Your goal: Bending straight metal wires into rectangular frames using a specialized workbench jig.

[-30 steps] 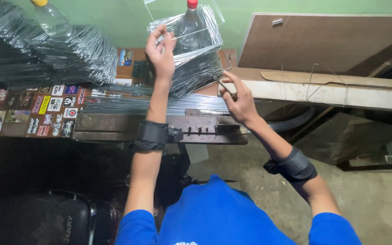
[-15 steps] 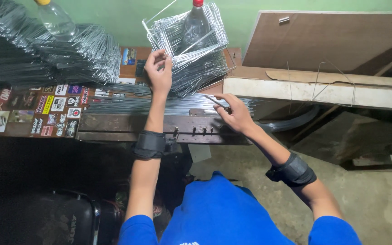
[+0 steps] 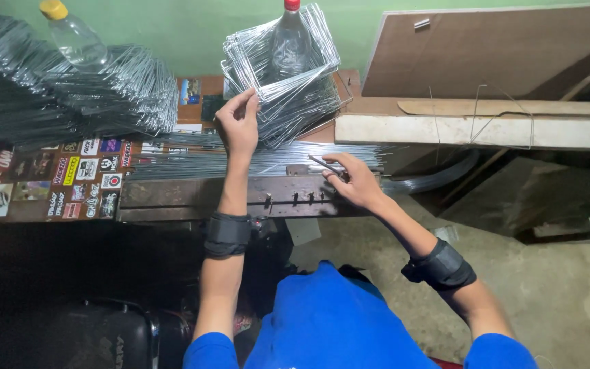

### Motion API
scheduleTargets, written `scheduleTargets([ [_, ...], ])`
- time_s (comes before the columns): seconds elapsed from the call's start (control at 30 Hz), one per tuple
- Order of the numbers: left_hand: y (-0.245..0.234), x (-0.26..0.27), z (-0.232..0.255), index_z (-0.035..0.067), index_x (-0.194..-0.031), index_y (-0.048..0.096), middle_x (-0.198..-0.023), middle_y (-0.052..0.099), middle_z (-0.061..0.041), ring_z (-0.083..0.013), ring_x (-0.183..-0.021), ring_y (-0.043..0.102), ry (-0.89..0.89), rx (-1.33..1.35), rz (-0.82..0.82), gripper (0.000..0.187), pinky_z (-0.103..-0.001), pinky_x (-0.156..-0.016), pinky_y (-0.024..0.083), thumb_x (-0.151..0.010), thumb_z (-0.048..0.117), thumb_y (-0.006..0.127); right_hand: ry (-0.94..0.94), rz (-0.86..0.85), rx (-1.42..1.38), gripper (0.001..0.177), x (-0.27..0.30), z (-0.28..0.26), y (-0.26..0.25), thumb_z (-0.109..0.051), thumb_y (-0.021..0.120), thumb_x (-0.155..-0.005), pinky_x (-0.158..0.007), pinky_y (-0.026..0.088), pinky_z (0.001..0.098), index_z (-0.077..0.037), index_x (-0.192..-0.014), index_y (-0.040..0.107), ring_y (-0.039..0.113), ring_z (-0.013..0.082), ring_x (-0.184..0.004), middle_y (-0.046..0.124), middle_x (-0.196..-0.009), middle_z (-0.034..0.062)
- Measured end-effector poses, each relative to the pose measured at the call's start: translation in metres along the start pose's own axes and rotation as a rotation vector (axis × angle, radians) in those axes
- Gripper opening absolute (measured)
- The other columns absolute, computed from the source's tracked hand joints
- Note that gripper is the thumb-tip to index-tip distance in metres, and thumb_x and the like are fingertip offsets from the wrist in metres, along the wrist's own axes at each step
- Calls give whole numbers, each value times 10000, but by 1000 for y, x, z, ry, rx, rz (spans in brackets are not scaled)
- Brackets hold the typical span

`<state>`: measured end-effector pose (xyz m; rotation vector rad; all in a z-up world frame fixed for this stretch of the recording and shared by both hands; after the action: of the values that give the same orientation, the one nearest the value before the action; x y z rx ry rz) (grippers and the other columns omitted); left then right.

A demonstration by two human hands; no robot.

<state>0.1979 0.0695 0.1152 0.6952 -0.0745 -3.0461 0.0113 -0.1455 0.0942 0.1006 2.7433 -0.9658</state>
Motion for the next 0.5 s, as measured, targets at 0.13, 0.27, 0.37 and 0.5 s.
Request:
scheduleTargets([
  [0.13, 14, -4, -14, -60, -1169, 745, -941, 746, -113, -128, -810, 711, -73, 325, -60, 187, -292, -752, 609, -1018, 42, 704, -143, 49, 4, 403, 0, -13, 6, -210, 727, -935, -806, 544, 361, -60, -1297, 633, 700, 285, -998, 711, -1170, 149],
  [0.27, 10, -8, -4, -5, -1245, 690, -1072, 717, -90, -131, -990, 705, -126, 507, 30, 242, -403, -889, 627, -1035, 89, 616, -201, 97, -14, 544, -8, -47, 1, -198, 721, -934, -901, 521, 377, -53, -1436, 569, 676, 325, -1065, 685, -1205, 189],
  [0.37, 5, -15, -7, -3, -1274, 670, -1102, 694, -78, -139, -1028, 677, -120, 627, 83, 246, -430, -957, 634, -1062, 95, 592, -264, 131, 33, 551, -28, -45, 3, -208, 748, -933, -925, 522, 395, -42, -1429, 577, 674, 343, -1077, 687, -1210, 200],
  [0.5, -1, -22, 3, 11, -1281, 638, -1138, 700, -80, -141, -1054, 691, -113, 692, 163, 244, -417, -1010, 630, -1057, 85, 580, -200, 206, -56, 482, -73, -34, -18, -266, 793, -887, -801, 582, 362, -49, -1298, 667, 727, 275, -952, 728, -1137, 152],
])
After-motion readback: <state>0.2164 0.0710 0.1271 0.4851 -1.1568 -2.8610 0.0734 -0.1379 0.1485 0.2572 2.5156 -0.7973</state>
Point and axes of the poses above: each hand's wrist, its own x-axis away from the middle knuckle, its own y-axis out of the palm, z = x × y, the point moved 9 cm from there along -x, towards the middle knuckle
